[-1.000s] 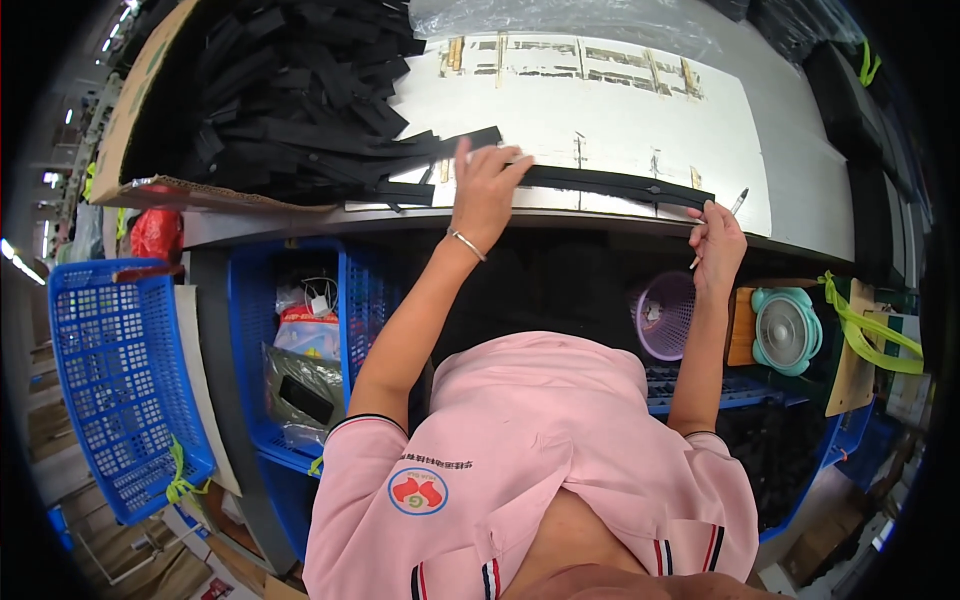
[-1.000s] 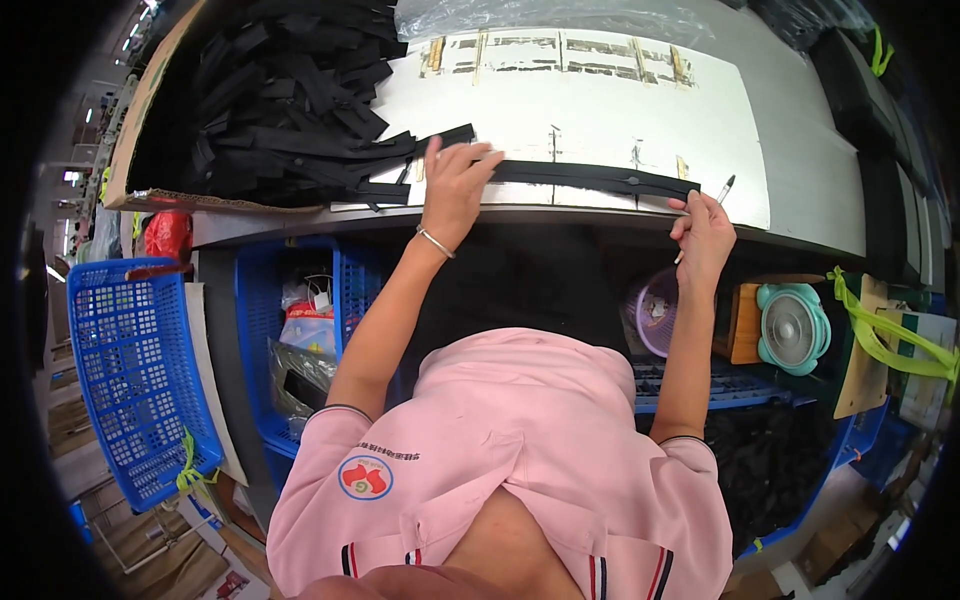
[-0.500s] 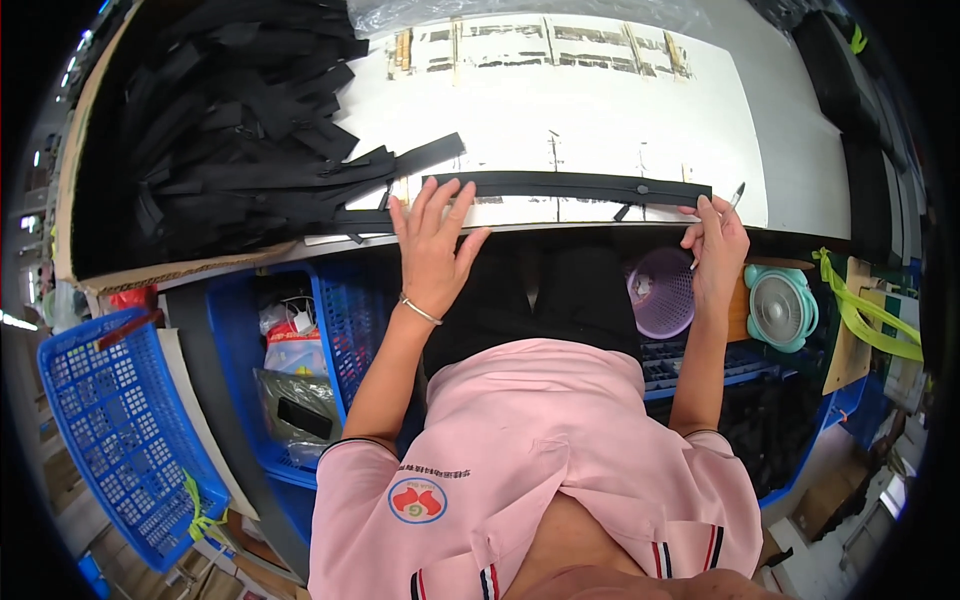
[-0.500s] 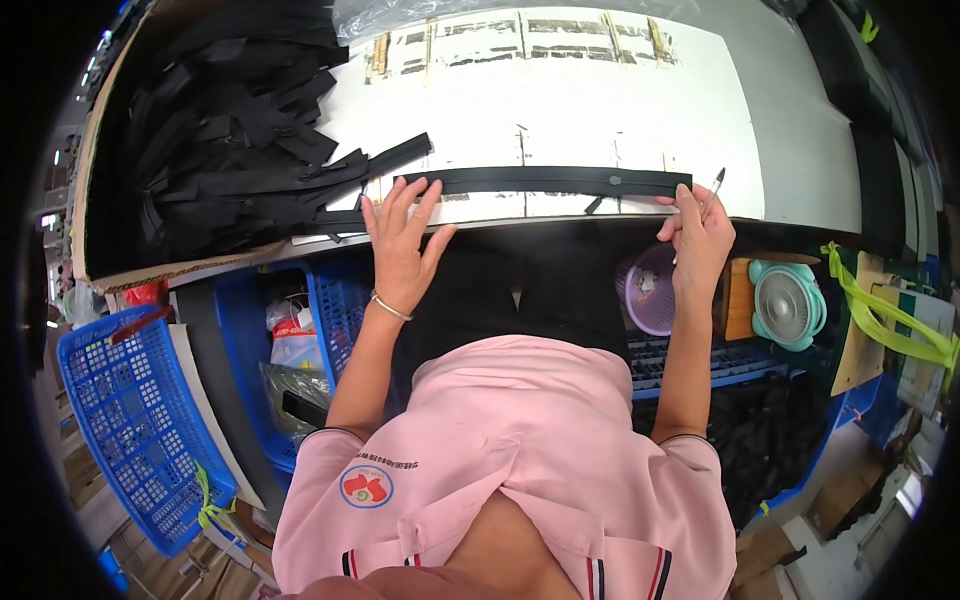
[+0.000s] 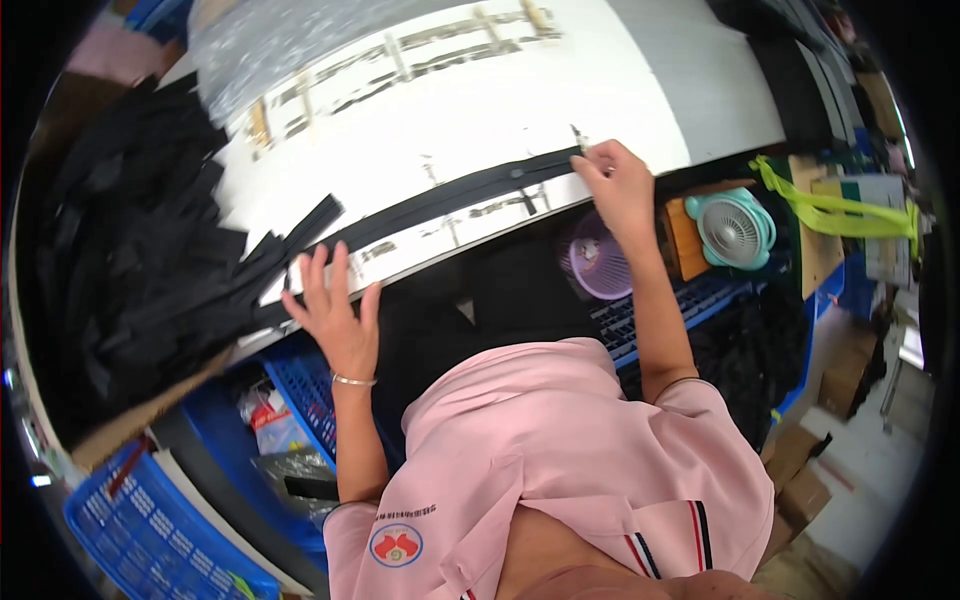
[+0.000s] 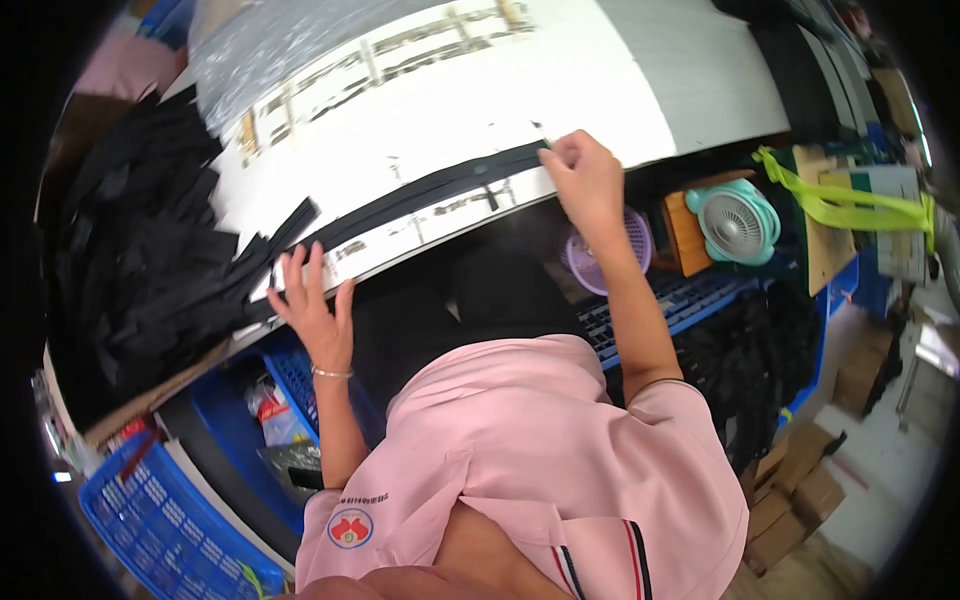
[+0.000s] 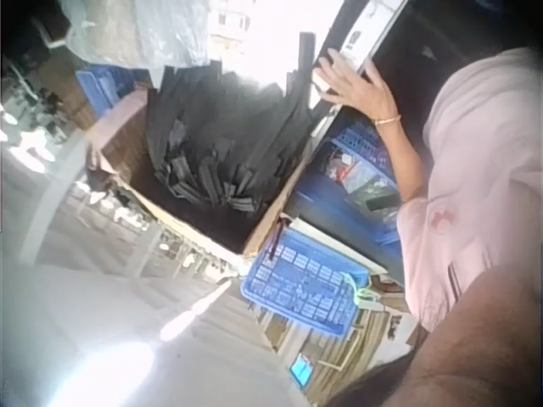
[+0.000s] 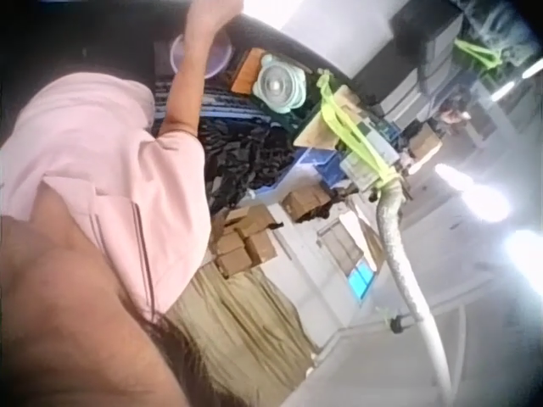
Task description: Marking black straps using a template and a pen for assembly.
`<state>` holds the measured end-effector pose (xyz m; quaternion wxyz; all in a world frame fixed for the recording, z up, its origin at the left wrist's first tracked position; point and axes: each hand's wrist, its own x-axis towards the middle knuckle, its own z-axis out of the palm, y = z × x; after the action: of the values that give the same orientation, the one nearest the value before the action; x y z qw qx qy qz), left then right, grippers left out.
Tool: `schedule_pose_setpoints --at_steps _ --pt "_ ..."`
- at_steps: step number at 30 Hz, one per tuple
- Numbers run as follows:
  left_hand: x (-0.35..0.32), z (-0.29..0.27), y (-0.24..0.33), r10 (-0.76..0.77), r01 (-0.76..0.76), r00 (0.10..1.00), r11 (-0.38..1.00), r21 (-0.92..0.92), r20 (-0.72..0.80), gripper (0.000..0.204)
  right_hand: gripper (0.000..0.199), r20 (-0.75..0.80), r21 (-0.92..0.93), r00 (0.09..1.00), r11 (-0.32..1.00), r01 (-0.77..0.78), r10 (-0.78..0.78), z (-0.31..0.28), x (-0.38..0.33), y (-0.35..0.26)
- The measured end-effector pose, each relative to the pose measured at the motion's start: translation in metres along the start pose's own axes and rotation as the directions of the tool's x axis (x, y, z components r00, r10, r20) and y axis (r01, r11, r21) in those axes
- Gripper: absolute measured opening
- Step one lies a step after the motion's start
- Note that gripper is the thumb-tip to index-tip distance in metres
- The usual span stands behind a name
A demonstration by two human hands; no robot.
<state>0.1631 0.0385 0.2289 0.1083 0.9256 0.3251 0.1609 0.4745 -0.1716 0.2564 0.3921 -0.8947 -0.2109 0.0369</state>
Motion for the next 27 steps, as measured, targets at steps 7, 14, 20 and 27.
schedule_pose_setpoints --at_steps 7,14,20,27 --pt "0.0 0.002 0.001 0.033 -0.033 0.999 0.999 0.006 -0.019 0.063 0.039 -0.054 -0.036 0.995 0.996 -0.086 0.084 -0.006 0.0 -0.006" --pt "0.001 0.006 0.002 0.034 -0.033 0.999 0.999 0.013 -0.021 0.062 0.033 0.006 0.18 0.988 0.971 -0.155 0.156 -0.021 0.009 0.0" --pt "-0.001 0.006 0.0 0.032 -0.031 0.999 0.999 0.024 -0.037 0.059 0.058 0.175 0.898 0.978 0.387 -0.208 0.117 -0.028 0.01 -0.024" --pt "0.0 0.006 0.001 0.02 -0.02 0.999 1.0 -0.019 -0.042 0.06 0.074 0.419 0.746 0.908 0.579 -0.329 -0.024 -0.017 -0.007 -0.043"
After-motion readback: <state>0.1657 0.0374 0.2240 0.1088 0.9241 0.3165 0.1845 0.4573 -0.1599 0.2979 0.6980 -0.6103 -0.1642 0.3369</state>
